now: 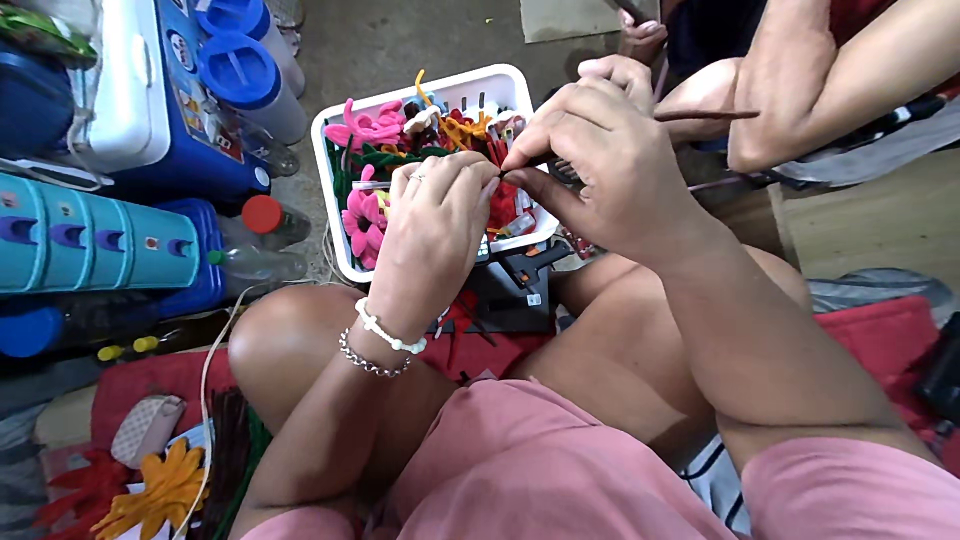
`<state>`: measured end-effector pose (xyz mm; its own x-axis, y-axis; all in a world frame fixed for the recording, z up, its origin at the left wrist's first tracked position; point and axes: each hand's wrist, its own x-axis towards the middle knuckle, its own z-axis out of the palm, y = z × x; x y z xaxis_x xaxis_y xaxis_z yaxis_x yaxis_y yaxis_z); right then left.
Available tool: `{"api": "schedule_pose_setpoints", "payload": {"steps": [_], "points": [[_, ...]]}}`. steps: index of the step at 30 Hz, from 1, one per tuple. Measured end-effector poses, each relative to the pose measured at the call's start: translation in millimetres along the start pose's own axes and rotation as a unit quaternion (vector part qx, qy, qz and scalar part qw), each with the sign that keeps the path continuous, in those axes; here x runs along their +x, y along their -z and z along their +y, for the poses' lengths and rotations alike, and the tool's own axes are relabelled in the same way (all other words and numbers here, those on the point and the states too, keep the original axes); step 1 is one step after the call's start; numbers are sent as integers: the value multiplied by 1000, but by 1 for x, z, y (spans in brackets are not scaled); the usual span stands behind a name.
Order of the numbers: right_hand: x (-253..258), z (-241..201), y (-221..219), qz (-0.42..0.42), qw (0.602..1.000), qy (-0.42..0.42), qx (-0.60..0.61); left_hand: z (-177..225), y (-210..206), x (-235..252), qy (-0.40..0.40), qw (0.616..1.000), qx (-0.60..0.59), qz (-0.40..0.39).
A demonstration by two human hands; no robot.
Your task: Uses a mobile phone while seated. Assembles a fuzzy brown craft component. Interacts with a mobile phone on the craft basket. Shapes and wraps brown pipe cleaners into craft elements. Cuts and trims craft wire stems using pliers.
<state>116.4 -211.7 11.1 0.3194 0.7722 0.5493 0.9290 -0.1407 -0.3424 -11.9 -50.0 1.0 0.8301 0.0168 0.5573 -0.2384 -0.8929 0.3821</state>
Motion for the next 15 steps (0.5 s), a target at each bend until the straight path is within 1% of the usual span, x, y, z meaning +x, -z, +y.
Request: {"api": "schedule_pose_setpoints", "payload": {"steps": [1,3,4,6,9,12,15], "points": [[0,0,0,-3,1000,-1,-2,1,0,0,8,1000,-3,-10],[-1,1,-2,-17,1000,3,-16,0,5,1,42,996,-27,-68],[-1,1,-3,-27,999,9,-23,-3,7,1,61,991,-50,-104],[-3,1,-6,-45,998,24,-35,-10,11,0,80,981,-102,-144],[-2,0,-7,-46,997,47,-35,-16,17,-2,112,968,-170,-149],[-1,-3,-7,-29,997,66,-28,-19,19,-2,127,958,-213,-144],[-1,-2,-7,-1,997,66,-28,-21,23,-3,141,949,-243,-144]]}}
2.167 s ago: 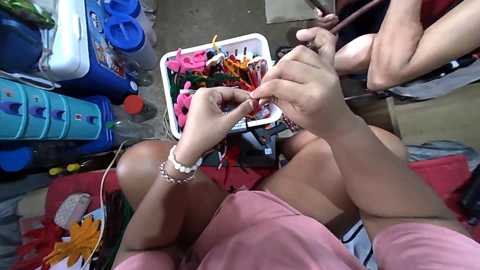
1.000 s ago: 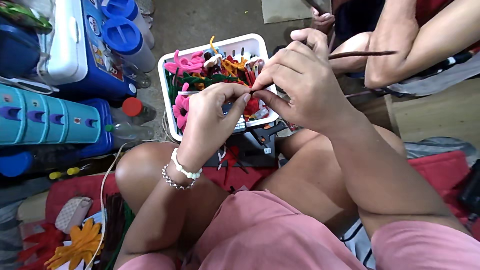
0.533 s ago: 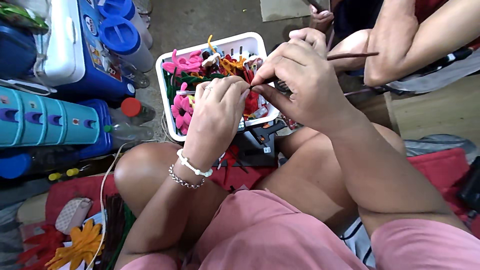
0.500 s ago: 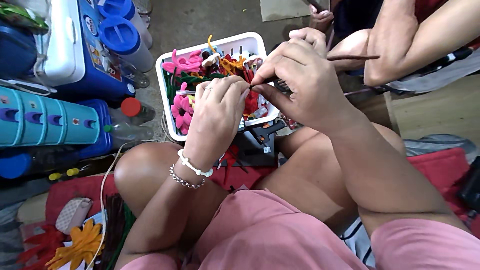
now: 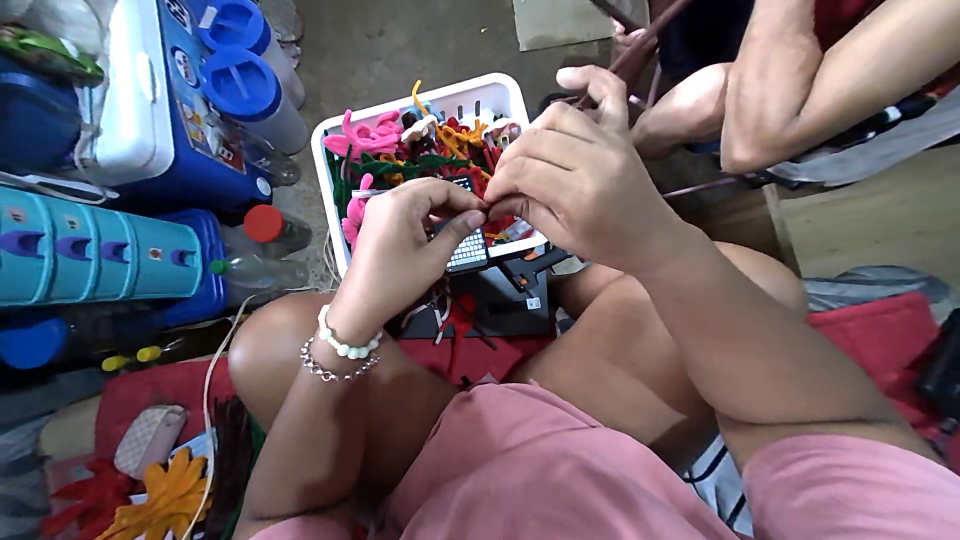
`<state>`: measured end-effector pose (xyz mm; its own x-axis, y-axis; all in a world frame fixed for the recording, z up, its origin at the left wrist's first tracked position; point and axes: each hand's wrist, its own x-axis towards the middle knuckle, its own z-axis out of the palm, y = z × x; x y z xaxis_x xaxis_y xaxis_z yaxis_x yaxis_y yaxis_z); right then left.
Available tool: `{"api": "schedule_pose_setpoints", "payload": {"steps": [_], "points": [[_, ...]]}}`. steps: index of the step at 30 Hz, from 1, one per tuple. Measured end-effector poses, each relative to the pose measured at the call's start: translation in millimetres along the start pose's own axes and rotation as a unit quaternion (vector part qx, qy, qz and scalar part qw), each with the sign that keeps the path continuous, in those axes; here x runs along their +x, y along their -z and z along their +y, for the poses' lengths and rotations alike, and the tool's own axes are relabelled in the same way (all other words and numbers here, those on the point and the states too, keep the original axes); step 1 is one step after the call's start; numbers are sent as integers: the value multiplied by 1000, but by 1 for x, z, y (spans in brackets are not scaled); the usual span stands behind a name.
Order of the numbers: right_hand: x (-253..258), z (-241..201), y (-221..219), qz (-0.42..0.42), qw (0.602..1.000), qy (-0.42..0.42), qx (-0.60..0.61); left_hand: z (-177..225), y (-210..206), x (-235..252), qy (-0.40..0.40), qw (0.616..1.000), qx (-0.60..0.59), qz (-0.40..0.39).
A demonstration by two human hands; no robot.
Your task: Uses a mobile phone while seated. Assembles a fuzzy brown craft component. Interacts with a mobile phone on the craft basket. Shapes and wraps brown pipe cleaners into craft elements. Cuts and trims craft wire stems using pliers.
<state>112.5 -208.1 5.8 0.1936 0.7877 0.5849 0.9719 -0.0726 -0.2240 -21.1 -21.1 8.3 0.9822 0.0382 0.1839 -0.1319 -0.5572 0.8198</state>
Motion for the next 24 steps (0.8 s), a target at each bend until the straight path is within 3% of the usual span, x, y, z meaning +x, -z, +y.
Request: {"api": "schedule_pose_setpoints", "payload": {"steps": [24], "points": [[0,-7,-4,101,993,-54,25,10,-9,-1,22,991,-96,94]]}}
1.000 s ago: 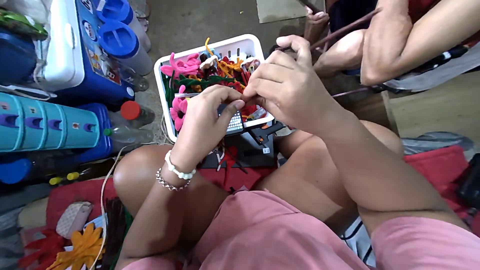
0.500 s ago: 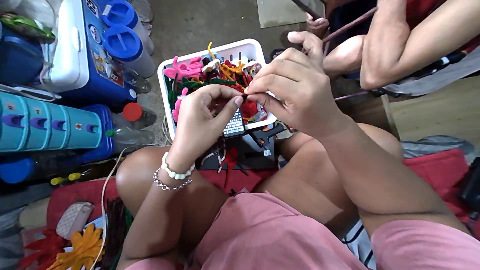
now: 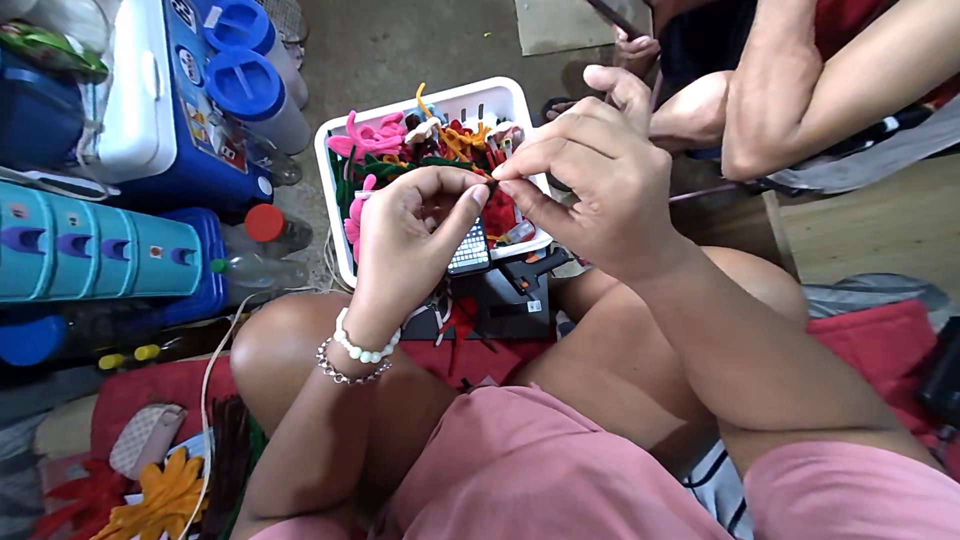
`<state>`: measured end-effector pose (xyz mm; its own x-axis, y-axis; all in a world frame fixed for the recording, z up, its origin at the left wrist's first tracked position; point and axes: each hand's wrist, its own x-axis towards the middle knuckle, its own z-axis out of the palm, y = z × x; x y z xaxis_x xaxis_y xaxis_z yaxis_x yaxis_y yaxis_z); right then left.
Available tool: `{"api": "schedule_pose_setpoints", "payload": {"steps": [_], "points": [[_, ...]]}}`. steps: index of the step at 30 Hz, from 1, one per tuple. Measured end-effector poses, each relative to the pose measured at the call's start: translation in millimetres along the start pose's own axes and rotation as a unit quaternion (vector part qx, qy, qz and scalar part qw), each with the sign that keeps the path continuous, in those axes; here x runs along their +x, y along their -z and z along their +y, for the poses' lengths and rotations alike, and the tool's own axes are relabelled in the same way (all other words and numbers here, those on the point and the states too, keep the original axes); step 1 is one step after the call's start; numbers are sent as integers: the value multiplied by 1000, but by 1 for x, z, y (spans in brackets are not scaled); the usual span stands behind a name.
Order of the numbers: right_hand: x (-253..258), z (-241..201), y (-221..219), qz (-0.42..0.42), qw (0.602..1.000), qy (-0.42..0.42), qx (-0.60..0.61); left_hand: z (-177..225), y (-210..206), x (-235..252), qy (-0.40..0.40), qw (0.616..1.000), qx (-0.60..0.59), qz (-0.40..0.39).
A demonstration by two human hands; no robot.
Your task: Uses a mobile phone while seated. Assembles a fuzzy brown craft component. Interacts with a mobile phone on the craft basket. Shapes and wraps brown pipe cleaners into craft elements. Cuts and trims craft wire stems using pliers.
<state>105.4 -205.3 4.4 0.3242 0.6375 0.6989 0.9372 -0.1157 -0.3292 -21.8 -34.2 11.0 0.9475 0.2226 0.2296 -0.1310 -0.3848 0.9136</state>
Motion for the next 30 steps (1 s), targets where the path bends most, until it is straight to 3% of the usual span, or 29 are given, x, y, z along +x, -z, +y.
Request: {"api": "schedule_pose_setpoints", "payload": {"steps": [12,19,30], "points": [[-4,-9,-13,49,998,-46,-13,-4,-14,-2,-22,998,1,52],[-6,-24,-14,35,989,-114,87,-4,-22,-2,-11,992,-6,129],[-7,-29,-17,80,955,-188,217,-3,-30,-1,-41,983,-62,169]]}}
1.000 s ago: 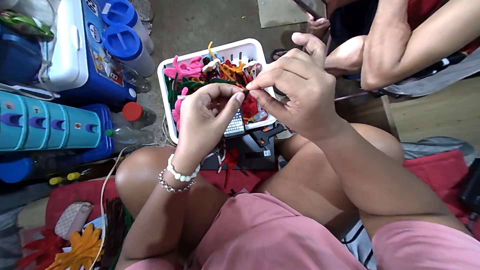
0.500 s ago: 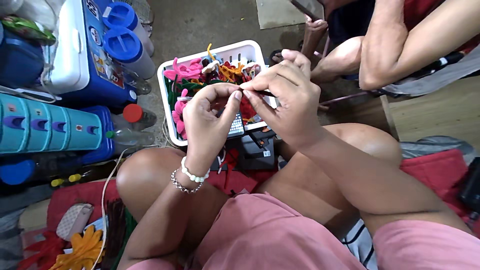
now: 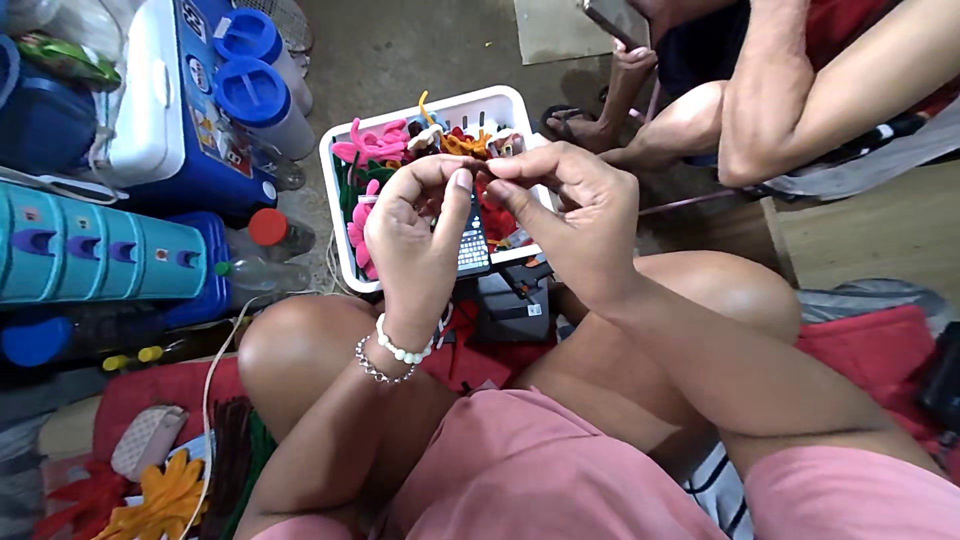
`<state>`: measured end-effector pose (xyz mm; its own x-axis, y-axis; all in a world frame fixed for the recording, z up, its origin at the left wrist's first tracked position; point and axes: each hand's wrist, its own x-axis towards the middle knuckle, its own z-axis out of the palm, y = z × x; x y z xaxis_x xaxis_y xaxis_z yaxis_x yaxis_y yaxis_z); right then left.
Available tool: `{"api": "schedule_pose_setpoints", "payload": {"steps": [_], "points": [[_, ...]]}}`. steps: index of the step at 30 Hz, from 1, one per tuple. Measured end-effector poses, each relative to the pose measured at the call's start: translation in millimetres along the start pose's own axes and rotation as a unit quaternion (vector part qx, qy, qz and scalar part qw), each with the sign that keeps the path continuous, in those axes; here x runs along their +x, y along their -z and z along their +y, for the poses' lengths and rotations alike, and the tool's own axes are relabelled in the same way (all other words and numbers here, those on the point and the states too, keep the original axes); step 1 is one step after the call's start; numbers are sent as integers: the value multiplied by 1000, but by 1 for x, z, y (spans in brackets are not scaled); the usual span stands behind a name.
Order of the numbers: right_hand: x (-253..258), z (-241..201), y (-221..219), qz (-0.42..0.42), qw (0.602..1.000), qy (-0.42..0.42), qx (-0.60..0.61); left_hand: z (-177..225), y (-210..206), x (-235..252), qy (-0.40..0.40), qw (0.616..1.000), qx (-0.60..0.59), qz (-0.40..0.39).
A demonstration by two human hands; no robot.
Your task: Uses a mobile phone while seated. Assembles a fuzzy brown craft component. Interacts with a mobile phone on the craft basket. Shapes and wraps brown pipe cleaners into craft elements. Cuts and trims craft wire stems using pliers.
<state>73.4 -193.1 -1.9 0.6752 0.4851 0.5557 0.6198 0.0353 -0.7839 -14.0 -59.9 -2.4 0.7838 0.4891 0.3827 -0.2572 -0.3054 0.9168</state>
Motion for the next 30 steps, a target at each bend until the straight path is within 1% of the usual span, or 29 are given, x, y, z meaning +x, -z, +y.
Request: {"api": "schedule_pose_setpoints", "payload": {"steps": [3,7,16,21,26,30], "points": [[-1,1,-1,6,1000,21,-16,0,-1,-1,-5,1000,4,7],[-1,2,-3,9,999,33,-3,0,-1,-1,-9,1000,-7,12],[-5,1,-11,2,999,28,47,-7,-7,-6,5,998,-58,33],[-5,2,-9,15,998,18,58,-5,-9,-9,34,993,-111,37],[-7,-2,-13,36,994,14,103,-2,-16,-11,14,986,-151,66],[-7,0,-13,30,994,17,101,-1,-16,-11,30,984,-168,57]]}}
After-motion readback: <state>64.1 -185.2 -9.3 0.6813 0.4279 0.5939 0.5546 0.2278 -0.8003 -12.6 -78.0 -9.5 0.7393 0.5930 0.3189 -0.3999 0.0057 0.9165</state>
